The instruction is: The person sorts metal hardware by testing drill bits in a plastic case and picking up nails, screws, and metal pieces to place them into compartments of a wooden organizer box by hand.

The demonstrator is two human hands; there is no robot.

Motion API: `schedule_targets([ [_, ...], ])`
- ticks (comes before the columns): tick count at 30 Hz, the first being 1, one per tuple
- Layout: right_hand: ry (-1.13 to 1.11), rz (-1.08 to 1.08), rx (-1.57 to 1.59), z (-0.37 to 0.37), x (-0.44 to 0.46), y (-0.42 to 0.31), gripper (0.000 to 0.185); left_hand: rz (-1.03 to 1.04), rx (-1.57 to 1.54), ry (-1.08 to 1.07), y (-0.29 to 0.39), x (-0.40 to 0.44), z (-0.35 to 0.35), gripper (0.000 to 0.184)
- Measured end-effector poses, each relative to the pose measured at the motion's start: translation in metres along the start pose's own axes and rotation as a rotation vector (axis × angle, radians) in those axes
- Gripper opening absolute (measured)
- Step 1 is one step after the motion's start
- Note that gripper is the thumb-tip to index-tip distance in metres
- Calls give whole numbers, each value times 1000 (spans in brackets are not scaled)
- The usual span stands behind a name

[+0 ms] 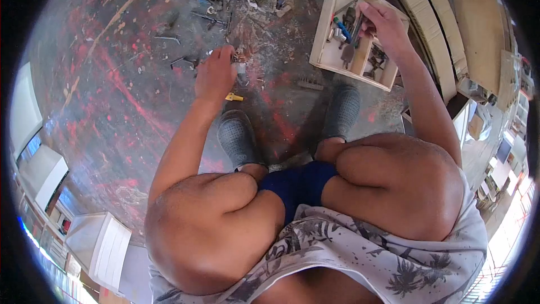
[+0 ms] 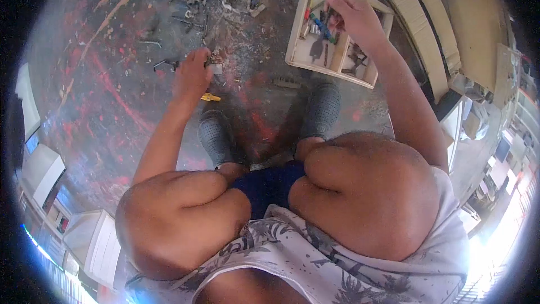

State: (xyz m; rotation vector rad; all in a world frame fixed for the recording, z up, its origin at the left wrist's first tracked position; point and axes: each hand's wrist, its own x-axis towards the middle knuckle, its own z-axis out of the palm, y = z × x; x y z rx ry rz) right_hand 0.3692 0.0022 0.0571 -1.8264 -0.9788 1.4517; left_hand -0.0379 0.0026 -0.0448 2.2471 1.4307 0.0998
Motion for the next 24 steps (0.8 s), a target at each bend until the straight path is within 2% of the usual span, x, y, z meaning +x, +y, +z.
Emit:
schedule_targets([
  [1, 53, 16, -96, -7, 6, 4, 37, -38, -56, -44, -2, 2, -2, 38],
  [5, 192, -202, -580, -32, 19, 7, 41, -153, -146, -145, 5, 4, -12, 42],
  [7, 283, -309, -770, -39, 19, 4, 42, -234, -338, -212, 7, 5, -17, 43],
  [10, 295, -243, -826, -45, 16, -2, 42, -279, -698, -290, 9, 5, -20, 44],
  [13, 198, -78, -609, -45, 19, -4, 38, -281, -941, -371, 19, 6, -31, 43],
  [17, 309, -334, -907, -12, 4, -6, 37, -225, -1188, -511, 20, 7, -30, 45],
  [20, 72, -249, -853, 20, -9, -14, 38, -210, -1319, -585, 29, 6, -34, 46],
  [23, -368, -179, -528, 55, -19, 0, 39, -214, -1502, -612, 46, 3, -40, 44],
  [24, -415, -70, -331, 72, -29, -2, 39, -200, -1439, -598, 54, 2, -39, 42],
])
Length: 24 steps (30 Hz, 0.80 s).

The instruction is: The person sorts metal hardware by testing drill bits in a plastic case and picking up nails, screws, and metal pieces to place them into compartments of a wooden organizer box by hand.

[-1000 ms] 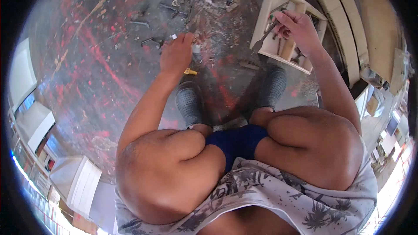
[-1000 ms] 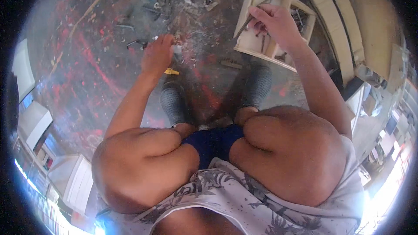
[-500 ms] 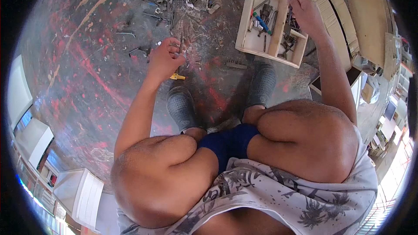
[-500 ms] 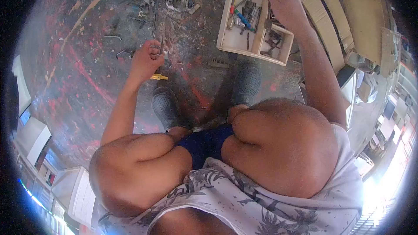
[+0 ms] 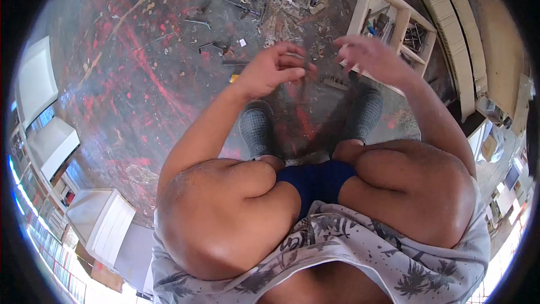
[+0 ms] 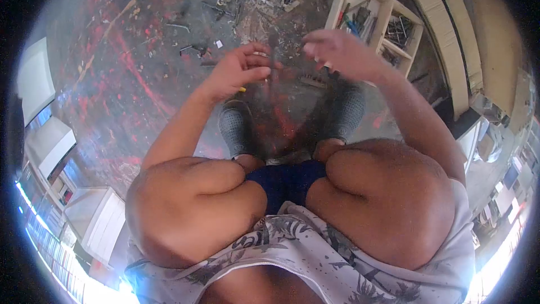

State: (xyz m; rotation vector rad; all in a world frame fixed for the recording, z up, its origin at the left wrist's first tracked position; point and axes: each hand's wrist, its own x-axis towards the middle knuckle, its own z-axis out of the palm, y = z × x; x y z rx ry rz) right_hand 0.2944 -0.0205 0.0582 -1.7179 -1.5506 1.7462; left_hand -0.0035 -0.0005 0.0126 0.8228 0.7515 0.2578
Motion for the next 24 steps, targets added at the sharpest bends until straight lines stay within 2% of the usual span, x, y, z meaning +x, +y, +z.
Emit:
schedule_targets([
  [2, -112, 117, 428, 35, -7, -16, 40, 5, 127, 36, -1, 3, 17, 39],
  [5, -133, 214, 475, 45, -4, -2, 42, 74, 174, -11, 4, 4, 35, 33],
  [8, -41, 220, 383, 18, 0, 2, 39, 83, 329, 94, 2, 14, 20, 33],
  [11, 226, 197, 147, -22, -1, 4, 38, 172, 1062, 445, 23, 21, -12, 35],
  [14, 334, 363, -219, -54, -3, 9, 40, 226, 1368, 719, 7, 35, -63, 30],
  [17, 429, 267, -914, -59, -9, 9, 43, 419, 1494, 751, 0, 41, -73, 28],
  [24, 419, 116, -650, -39, -5, -7, 42, 373, 1602, 658, -12, 52, -79, 16],
])
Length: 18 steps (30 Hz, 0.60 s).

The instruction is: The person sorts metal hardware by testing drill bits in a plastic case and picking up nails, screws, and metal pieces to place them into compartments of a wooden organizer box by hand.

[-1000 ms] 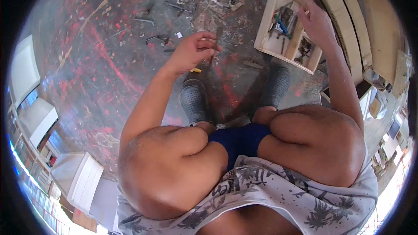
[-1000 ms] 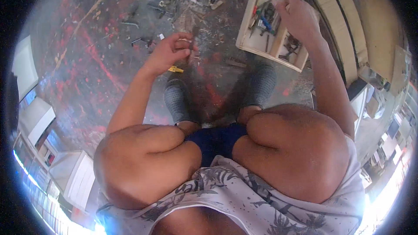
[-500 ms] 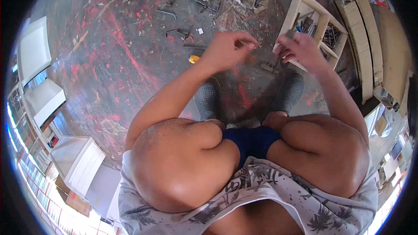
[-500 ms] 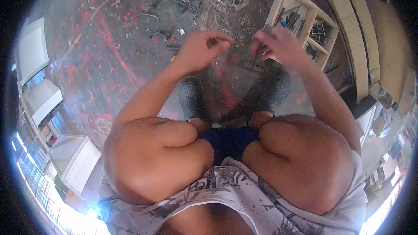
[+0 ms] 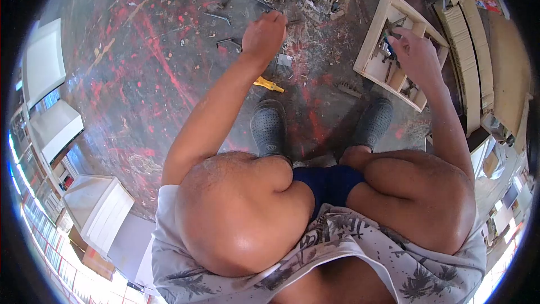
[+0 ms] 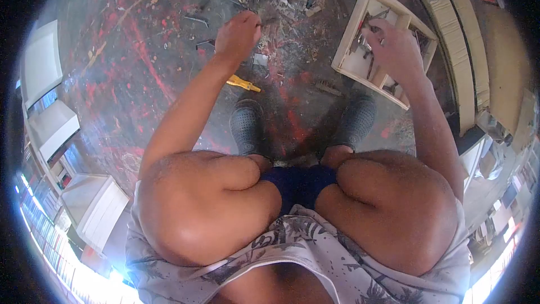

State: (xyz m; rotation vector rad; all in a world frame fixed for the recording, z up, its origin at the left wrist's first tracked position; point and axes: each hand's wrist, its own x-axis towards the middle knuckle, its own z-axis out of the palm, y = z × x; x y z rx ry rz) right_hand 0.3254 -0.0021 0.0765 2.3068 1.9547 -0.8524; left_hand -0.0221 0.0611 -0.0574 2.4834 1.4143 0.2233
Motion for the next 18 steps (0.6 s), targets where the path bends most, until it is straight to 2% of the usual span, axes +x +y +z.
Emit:
schedule_targets([
  [2, 9, -46, 63, 0, -2, -6, 40, 25, 34, -25, 5, -5, -2, 15],
  [5, -21, -50, 56, 2, 0, -10, 38, 216, 107, 118, 2, -8, 4, 14],
  [8, 17, -96, 77, 8, -1, -9, 37, 201, -15, -74, 11, -13, 7, 18],
  [11, -3, -103, 100, 12, -3, -7, 36, 131, -110, -165, 29, -22, 5, 20],
  [14, -9, -125, 136, 16, -5, -5, 34, -51, -141, -241, 40, -26, 8, 23],
  [18, -37, -123, 156, 21, -9, -6, 31, -58, -84, -297, 40, -30, 13, 25],
])
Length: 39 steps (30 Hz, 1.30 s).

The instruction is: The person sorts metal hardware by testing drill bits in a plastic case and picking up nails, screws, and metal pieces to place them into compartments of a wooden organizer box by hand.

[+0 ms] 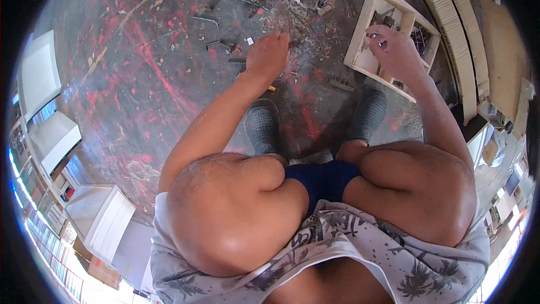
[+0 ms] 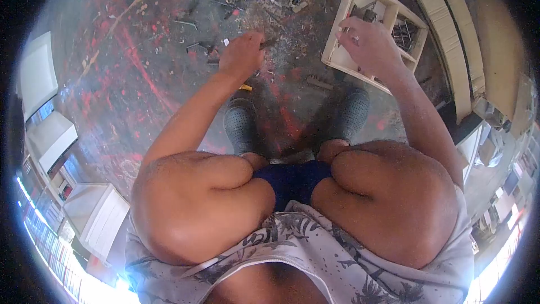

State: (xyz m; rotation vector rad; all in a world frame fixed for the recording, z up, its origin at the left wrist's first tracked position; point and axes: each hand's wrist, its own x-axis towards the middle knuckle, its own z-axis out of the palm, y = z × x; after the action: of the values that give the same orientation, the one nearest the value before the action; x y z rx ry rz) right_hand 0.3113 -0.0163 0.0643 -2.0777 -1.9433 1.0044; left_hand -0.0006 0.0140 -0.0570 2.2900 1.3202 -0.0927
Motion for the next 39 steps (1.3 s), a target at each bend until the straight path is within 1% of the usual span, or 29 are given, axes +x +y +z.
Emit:
schedule_targets([
  [2, 2, -29, 19, 9, -3, 2, 29, -67, 65, -87, 7, -3, -3, 25],
  [5, -84, -114, 43, 16, -7, -2, 29, -73, 107, -144, 16, -8, -10, 23],
  [8, -180, -113, 125, 26, -13, -9, 30, 3, 32, -163, 20, -17, -17, 22],
  [11, -316, -24, 230, 43, -19, -6, 35, 12, -205, -207, 18, -22, -14, 29],
  [14, -384, -23, 630, 74, -26, 5, 43, -114, -766, -274, 33, -28, -22, 39],
  [17, -418, 381, 1305, 82, -40, -23, 44, -167, -1045, -324, 58, -31, -39, 39],
  [20, -500, 436, 1580, 76, -36, -17, 35, -50, -1155, -245, 75, -34, -51, 36],
  [23, -534, 376, 1490, 56, -26, 13, 25, 13, -963, -236, 77, -31, -62, 34],
  [26, -436, 316, 1106, 16, -22, 33, 23, 16, -887, -277, 67, -27, -67, 31],
  [27, -405, 292, 963, 1, -22, 40, 22, 21, -791, -185, 60, -25, -64, 30],
  [29, -433, 289, 391, -24, -15, 61, 26, 30, -592, -7, 37, -17, -51, 30],
  [31, -471, 453, 179, -46, -20, 60, 31, -31, -468, 175, 2, -4, -48, 31],
  [33, -505, 266, -212, -51, -24, 76, 33, -94, -163, 371, -30, 7, -52, 29],
  [34, -515, 170, -408, -53, -25, 78, 35, -50, -93, 439, -42, 12, -54, 30],
  [36, -436, 191, -451, -55, -27, 67, 37, 39, 44, 572, -63, 21, -55, 34],
  [37, -396, 203, -472, -55, -27, 60, 38, 49, 62, 527, -70, 22, -52, 31],
  [39, -273, 112, -386, -51, -25, 43, 30, 71, 96, 438, -78, 23, -45, 26],
])
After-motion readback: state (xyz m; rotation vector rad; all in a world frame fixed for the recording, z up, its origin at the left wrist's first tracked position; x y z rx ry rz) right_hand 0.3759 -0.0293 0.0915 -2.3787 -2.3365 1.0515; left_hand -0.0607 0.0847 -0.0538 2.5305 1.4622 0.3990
